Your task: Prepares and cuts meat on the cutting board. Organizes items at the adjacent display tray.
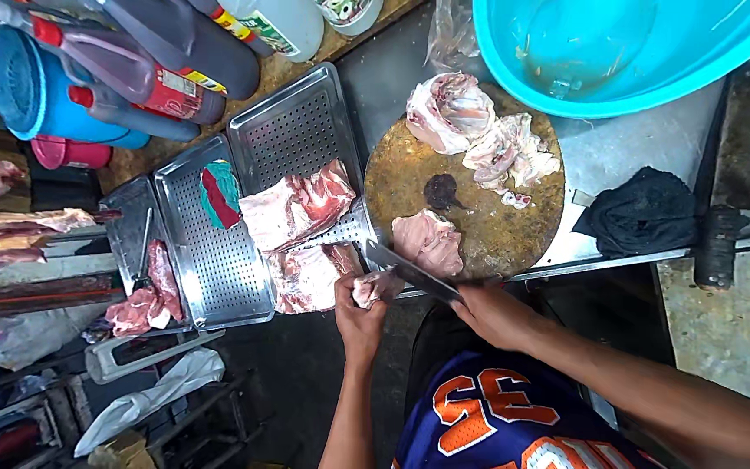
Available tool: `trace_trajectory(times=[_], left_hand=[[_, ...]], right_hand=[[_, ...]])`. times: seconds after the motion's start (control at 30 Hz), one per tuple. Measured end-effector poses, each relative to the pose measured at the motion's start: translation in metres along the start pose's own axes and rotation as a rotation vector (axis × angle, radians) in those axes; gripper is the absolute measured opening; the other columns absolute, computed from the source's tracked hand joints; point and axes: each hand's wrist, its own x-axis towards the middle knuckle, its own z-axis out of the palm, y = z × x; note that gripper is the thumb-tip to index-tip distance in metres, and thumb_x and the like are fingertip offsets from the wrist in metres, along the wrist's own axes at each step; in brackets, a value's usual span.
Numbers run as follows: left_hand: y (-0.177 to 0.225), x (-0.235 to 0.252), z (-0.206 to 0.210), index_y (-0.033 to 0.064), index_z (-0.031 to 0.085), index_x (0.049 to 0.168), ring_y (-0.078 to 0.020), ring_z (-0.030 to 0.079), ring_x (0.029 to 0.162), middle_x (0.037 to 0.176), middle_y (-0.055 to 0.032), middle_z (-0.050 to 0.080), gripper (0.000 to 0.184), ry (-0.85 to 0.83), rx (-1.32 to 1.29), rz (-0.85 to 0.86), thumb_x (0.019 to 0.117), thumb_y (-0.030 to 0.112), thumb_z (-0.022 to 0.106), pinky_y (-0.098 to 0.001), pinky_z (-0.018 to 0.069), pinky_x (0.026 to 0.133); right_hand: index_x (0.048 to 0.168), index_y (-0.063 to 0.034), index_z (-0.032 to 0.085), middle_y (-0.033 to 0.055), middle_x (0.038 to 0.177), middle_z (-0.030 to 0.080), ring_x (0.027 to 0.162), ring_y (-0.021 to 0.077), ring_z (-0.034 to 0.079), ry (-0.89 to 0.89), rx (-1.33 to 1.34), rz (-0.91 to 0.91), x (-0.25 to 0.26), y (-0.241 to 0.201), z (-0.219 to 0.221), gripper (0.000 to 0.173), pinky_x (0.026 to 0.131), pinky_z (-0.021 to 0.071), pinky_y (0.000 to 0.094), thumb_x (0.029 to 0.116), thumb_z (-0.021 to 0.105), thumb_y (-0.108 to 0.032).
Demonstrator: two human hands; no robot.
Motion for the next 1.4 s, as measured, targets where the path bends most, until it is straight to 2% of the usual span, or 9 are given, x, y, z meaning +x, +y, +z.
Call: trace_trajectory(times=[0.1,0.23,0.33,0.47,0.63,0.77,1.0,1.23,1.4], left_hand=[[-0.001,0.002,-0.031,-0.0093,0.05,0.128,-0.0148,0.07,0.098,0.108,-0.0101,0.069,0.063,0.139,-0.025,0.008,0.0774,0.016,0.076,-0.0372,0.0617,0.087],[0.019,0.023,-0.053,-0.0017,0.048,0.122,-0.0098,0.068,0.094,0.102,-0.002,0.066,0.047,0.279,-0.166,0.067,0.0822,0.013,0.068,-0.0332,0.0603,0.086],[0.045,0.064,-0.036,0.0084,0.05,0.128,-0.0128,0.07,0.097,0.108,0.0009,0.069,0.049,0.184,-0.432,0.076,0.0895,0.027,0.073,-0.0395,0.0613,0.086],[0.047,0.114,0.023,0.0075,0.048,0.139,-0.0215,0.07,0.099,0.118,-0.0095,0.067,0.042,-0.117,-0.533,-0.172,0.1076,0.035,0.051,-0.046,0.0606,0.087],[0.014,0.084,0.059,0.0011,0.065,0.126,-0.0249,0.071,0.088,0.102,-0.0154,0.072,0.049,-0.272,0.077,-0.287,0.1015,0.043,0.062,-0.0482,0.0602,0.081],[0.019,0.063,0.068,-0.0029,0.069,0.112,-0.0228,0.07,0.084,0.095,-0.0149,0.072,0.04,-0.357,-0.093,-0.465,0.0967,0.034,0.072,-0.043,0.0593,0.077],[0.042,0.046,0.101,0.0011,0.061,0.129,-0.019,0.072,0.103,0.112,-0.0115,0.073,0.068,-0.458,0.03,-0.218,0.0674,0.013,0.087,-0.043,0.0616,0.092],[0.048,0.05,0.081,-0.0063,0.046,0.14,-0.0311,0.071,0.104,0.118,-0.023,0.068,0.071,-0.311,-0.607,-0.249,0.0775,-0.006,0.08,-0.0489,0.0624,0.09],[-0.014,0.045,0.072,-0.0046,0.043,0.144,-0.027,0.07,0.109,0.125,-0.0224,0.065,0.072,-0.037,-0.351,-0.298,0.0844,0.005,0.081,-0.0457,0.0617,0.092]], right_hand=[[0.106,-0.0057,0.064,0.0166,0.083,0.067,0.082,0.0367,0.07,-0.038,-0.072,0.056,-0.051,0.033,0.022,0.044,0.071,0.0569,0.057,0.1085,0.041,-0.043],[0.104,-0.008,0.064,0.0099,0.072,0.062,0.069,0.0289,0.067,0.124,-0.011,0.078,-0.081,0.038,0.013,0.044,0.064,0.056,0.0511,0.1076,0.041,-0.045],[0.107,-0.007,0.066,0.0079,0.068,0.061,0.062,0.0249,0.063,0.388,0.018,0.058,-0.088,0.041,0.002,0.045,0.059,0.0545,0.0489,0.107,0.043,-0.046],[0.107,-0.0046,0.066,0.0122,0.071,0.064,0.066,0.0312,0.067,0.618,-0.079,0.193,-0.094,0.059,0.003,0.048,0.062,0.0558,0.0533,0.1076,0.041,-0.046],[0.118,-0.0047,0.064,0.0164,0.086,0.07,0.083,0.0352,0.072,0.606,-0.02,0.352,-0.088,0.083,0.01,0.048,0.076,0.0581,0.0569,0.1095,0.039,-0.045],[0.121,-0.0047,0.063,0.0163,0.09,0.071,0.088,0.0351,0.072,0.602,0.022,0.408,-0.084,0.073,0.019,0.049,0.079,0.0582,0.0559,0.11,0.037,-0.045],[0.116,-0.006,0.064,0.0145,0.089,0.07,0.087,0.0326,0.072,0.602,0.039,0.367,-0.081,0.088,0.014,0.05,0.078,0.0583,0.0539,0.1096,0.037,-0.048],[0.113,-0.0049,0.066,0.0132,0.09,0.069,0.088,0.0286,0.069,0.58,0.142,0.283,-0.082,0.099,-0.001,0.045,0.083,0.0559,0.0514,0.1094,0.043,-0.044],[0.113,-0.0048,0.066,0.013,0.089,0.069,0.086,0.0282,0.069,0.584,0.17,0.266,-0.083,0.097,0.001,0.042,0.083,0.056,0.052,0.1091,0.046,-0.042]])
